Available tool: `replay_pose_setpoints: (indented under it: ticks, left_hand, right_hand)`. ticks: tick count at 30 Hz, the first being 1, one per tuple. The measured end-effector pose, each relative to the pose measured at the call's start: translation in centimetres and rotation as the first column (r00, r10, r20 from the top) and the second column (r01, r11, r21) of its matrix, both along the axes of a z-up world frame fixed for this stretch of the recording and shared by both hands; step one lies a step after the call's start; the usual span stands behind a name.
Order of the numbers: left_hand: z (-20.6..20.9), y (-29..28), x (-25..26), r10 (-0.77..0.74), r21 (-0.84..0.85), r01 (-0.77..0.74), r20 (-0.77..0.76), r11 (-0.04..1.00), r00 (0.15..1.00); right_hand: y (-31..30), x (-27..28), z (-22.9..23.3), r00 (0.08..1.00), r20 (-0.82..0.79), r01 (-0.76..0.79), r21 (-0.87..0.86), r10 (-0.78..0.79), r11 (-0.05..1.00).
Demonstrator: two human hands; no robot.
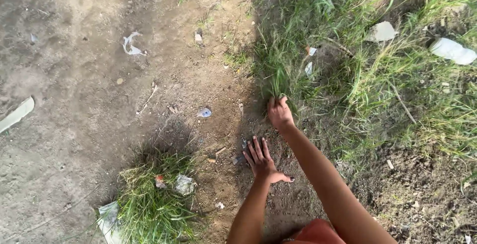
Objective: Pulling weeds and grass from a patch of dirt in a backyard.
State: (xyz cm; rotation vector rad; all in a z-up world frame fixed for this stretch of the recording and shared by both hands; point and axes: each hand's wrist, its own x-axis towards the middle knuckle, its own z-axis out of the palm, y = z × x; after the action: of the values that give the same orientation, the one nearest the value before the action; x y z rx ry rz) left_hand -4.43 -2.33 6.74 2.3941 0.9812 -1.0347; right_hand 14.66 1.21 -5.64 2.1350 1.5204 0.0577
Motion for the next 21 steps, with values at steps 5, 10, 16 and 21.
replay_pose_setpoints:
  ticks: [5, 10, 16, 21]
  left_hand:
    - [0.0, 0.0, -0.1, -0.008, 0.004, 0.008, 0.013, 1.0, 1.0]
    - [-0.8, 0.0, -0.2, -0.018, -0.006, 0.018, 0.013, 1.0, 1.0]
    - [-1.2, -0.2, -0.1, -0.031, 0.004, 0.032, -0.047, 0.999, 0.998]
    - [-0.5, 0.0, -0.3, -0.023, -0.001, 0.023, -0.023, 1.0, 0.999]
  right_hand:
    - [-0.4, -0.9, 0.4, 0.997, -0.067, 0.028, 0.025, -0.026, 0.999]
    - [-8.0, -4.3, 2.7, 0.95, -0.263, 0.179, 0.026, -0.166, 0.983]
    - [-12.8, -4.4, 7.4, 0.766, -0.442, 0.487, -0.075, -0.467, 0.87]
    - [-6.8, -0.2, 4.4, 0.91, -0.384, 0.222, 0.129, -0.158, 0.966]
